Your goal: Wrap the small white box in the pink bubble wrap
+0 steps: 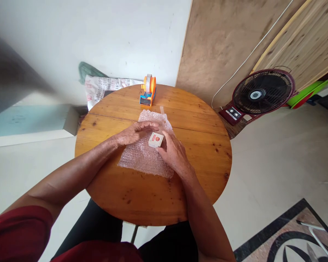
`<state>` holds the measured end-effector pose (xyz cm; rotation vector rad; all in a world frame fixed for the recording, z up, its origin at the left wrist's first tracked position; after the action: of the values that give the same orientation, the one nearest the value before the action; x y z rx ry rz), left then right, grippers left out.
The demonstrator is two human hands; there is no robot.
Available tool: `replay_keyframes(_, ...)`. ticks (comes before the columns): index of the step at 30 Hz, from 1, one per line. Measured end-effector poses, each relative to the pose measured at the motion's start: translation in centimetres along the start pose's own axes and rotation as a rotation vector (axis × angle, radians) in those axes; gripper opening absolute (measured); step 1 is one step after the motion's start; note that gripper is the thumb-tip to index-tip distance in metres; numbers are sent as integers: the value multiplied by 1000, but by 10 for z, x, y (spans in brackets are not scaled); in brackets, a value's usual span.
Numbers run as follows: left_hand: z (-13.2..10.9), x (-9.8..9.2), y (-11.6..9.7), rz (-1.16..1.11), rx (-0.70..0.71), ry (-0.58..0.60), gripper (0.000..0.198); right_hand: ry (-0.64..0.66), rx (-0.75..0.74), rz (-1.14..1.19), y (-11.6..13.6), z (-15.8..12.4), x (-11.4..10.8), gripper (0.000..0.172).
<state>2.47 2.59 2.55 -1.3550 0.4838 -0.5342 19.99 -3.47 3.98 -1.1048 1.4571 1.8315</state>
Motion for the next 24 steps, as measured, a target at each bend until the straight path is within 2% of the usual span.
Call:
replay_keyframes(4,-3,0,-1,49,17,25,49,-19,-24,-15,0,-1,0,69)
replay_keyframes(8,0,-1,9,116,0,12,44,4,-24,29,-1,-2,-1,73)
replay_keyframes(12,3,-3,17,212,-24,40,44,49,95,380,-16,3,-4,71)
replay_keyframes(16,3,-4,19,293,-44,48,48,-41,320,770,-40,11,-6,63)
replay_keyframes(18,3,-5,19,307,-24,32,47,-69,379,842,-47,14,-5,62)
replay_keyframes(24,7,-7,19,453,73,-54,39,-138,389,974,-53,14,-5,58)
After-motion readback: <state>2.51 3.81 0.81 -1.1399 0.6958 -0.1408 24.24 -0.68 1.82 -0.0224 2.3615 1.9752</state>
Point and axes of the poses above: each hand's wrist, its own z-axis towards the middle knuckle, its own x-axis out of the palm, y = z × x, the point moved 4 cm from there along z, towards the middle knuckle, and after that the axes turned 1 degree about -z, right-handed, at the moved point
